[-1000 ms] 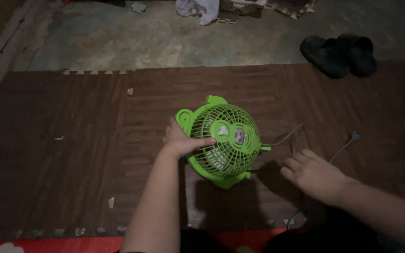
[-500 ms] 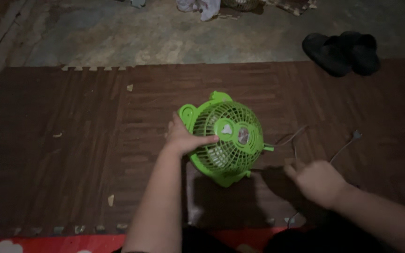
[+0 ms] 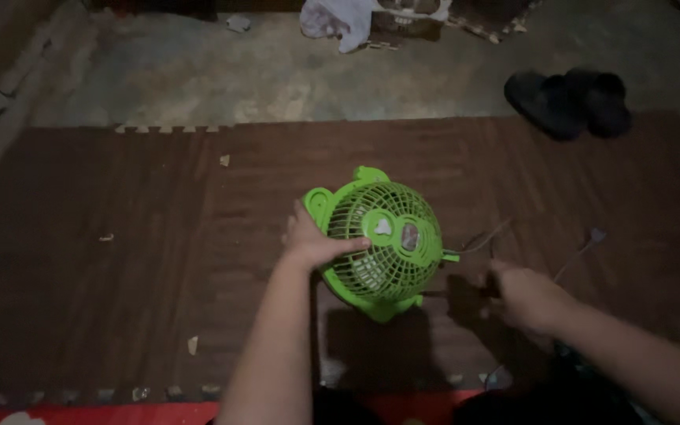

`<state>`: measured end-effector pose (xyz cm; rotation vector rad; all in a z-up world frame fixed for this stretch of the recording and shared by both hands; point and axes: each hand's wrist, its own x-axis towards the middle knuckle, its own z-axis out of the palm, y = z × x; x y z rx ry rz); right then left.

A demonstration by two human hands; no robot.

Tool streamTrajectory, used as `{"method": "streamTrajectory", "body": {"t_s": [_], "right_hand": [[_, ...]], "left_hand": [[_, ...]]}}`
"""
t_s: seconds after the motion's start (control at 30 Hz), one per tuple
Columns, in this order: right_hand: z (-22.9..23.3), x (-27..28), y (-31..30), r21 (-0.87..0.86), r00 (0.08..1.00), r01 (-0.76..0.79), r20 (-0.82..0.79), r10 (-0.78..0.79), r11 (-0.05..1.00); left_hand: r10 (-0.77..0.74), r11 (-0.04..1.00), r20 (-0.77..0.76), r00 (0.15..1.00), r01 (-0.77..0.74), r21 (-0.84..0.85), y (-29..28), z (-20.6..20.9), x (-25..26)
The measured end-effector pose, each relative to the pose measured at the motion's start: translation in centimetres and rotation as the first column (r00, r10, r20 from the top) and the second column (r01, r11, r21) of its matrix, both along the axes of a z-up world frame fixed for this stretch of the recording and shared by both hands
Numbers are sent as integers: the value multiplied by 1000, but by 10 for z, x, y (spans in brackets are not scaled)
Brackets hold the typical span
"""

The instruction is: The person disassembles a small green electric fan by removing the front grille and then uses a screwdriver to loosen screws on the rear housing. The fan remains partially disassembled at the end of the clip.

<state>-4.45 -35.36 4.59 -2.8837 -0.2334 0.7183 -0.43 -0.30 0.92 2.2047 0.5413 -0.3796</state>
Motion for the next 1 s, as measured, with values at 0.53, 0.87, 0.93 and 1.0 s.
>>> {"method": "streamTrajectory", "body": {"t_s": [0.53,0.87,0.93,1.0], "right_hand": [[1,-13,31,-477,723,-625,-55,689,618],[6,-13,38,-478,899,-393,-22,437,786],[5,-11,39,-485,937,-306,0,349,819],[4,-9,45,-506,976,-184,6,216,843]], "left_hand": [[-1,1000,45,999,1,0,4,-10,-4],[6,1000,-13,1000,-6,-6,-1,-6,-4],[2,1000,0,1000,-2,-4,-1,-9,-4],[-15,1000,32,999,14,22,-1,-11,-5]]}}
